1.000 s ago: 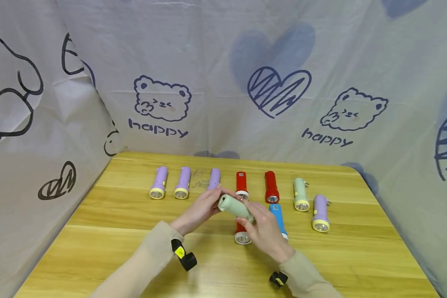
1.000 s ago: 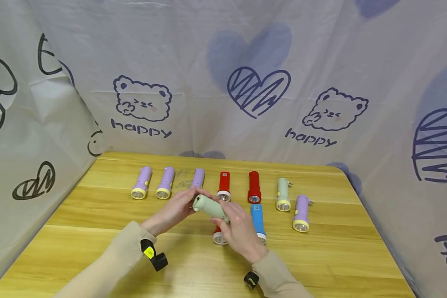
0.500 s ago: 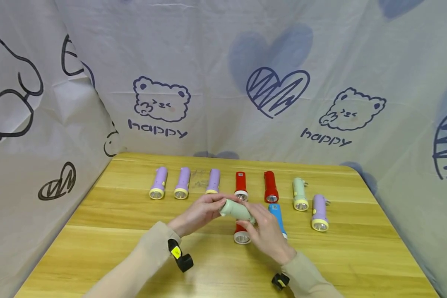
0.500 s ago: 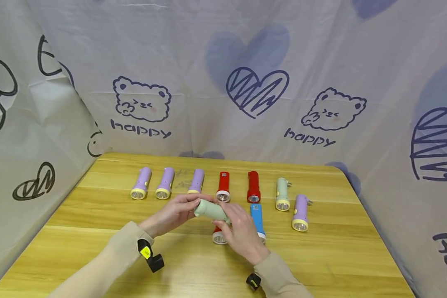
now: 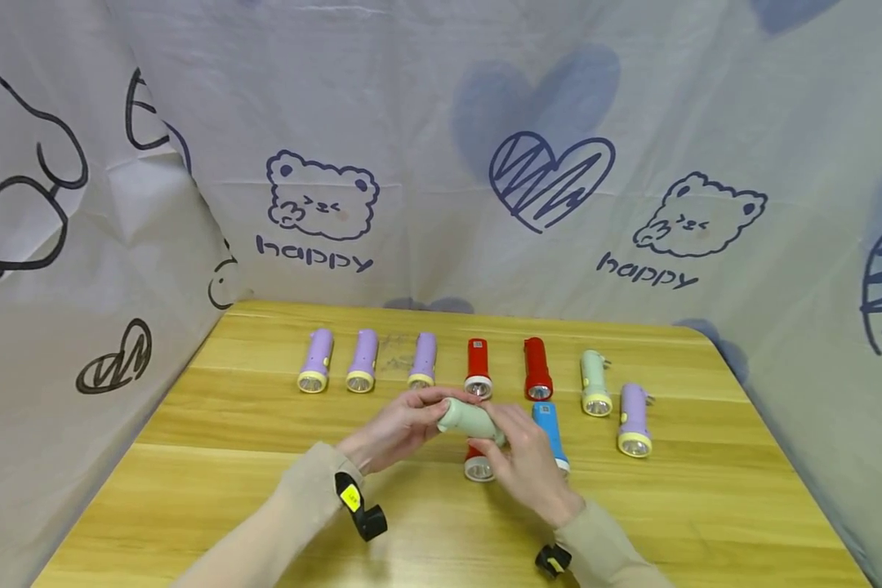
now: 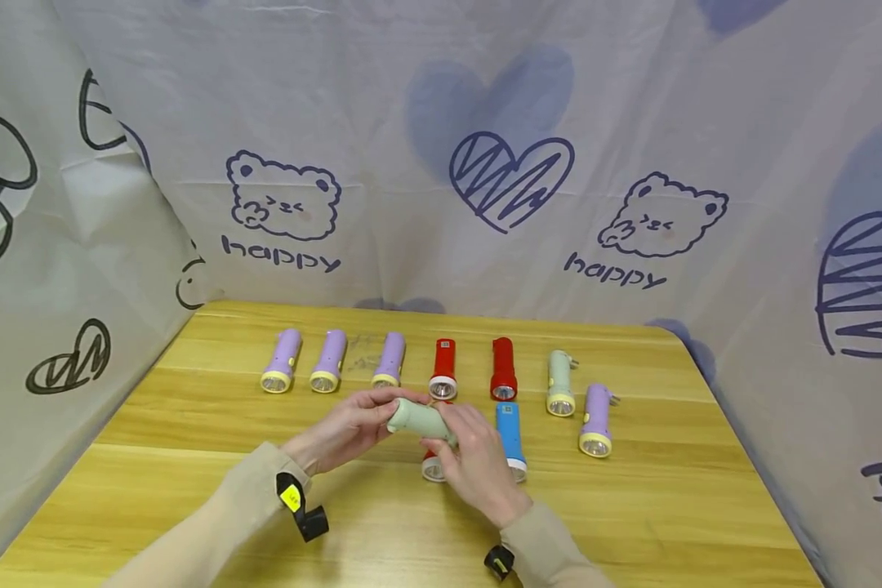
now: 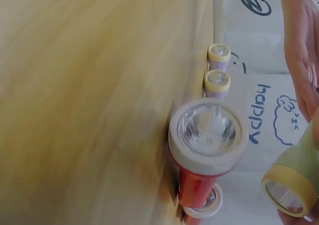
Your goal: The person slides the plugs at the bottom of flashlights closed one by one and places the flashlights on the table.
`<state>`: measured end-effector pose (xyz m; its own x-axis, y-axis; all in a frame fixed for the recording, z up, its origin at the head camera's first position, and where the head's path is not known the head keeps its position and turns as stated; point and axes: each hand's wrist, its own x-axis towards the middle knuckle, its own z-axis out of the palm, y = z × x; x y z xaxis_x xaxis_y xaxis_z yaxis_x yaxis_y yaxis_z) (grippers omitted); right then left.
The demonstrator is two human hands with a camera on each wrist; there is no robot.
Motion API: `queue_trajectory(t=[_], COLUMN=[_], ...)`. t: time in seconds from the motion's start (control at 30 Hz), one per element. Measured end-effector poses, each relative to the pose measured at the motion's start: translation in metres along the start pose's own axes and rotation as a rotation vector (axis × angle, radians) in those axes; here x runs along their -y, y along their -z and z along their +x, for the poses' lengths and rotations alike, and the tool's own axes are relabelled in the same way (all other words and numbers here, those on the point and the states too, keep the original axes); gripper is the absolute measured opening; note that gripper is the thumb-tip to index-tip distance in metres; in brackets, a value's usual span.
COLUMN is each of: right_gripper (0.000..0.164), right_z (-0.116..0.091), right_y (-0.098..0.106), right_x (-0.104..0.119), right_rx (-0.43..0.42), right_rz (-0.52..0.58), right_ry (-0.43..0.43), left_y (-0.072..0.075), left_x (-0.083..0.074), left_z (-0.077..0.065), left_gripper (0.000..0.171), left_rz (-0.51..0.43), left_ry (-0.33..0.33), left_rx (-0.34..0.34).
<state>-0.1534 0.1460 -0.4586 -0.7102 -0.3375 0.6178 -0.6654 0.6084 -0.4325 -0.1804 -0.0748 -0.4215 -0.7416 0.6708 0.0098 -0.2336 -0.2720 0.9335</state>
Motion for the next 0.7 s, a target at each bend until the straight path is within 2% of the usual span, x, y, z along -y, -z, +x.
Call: queue_trajectory(t=[0.23,0.43,0.57,0.7], right_gripper=[0.047,0.042,0.039,0.037], right_z=[-0.004,-0.001,0.002,0.002], right_y=[-0.001,0.000,0.003,0.006], right_x=[0.003,0.009,0.012,0.012], right_rx=[0.010,0.037,0.049,0.056], right_rz=[0.008,0.047,0.088,0.125], right_ry=[-0.062,-0.140,-0.177,-0.231], left_y=[-0.003,-0.001,-0.001,-0.005], left_x=[0.004,-0.002,-0.005,-0.006], left_z=[0.004,0.007,0.009,0.010], left_gripper=[0.027,0.034,0.044,0.048], left_rz=[0.024,0.147,0.184,0.306], left_ry=[-0.011,-0.021,-0.022,-0.045], left_rx=[-0.053,-0.115,-0.150,-0.206])
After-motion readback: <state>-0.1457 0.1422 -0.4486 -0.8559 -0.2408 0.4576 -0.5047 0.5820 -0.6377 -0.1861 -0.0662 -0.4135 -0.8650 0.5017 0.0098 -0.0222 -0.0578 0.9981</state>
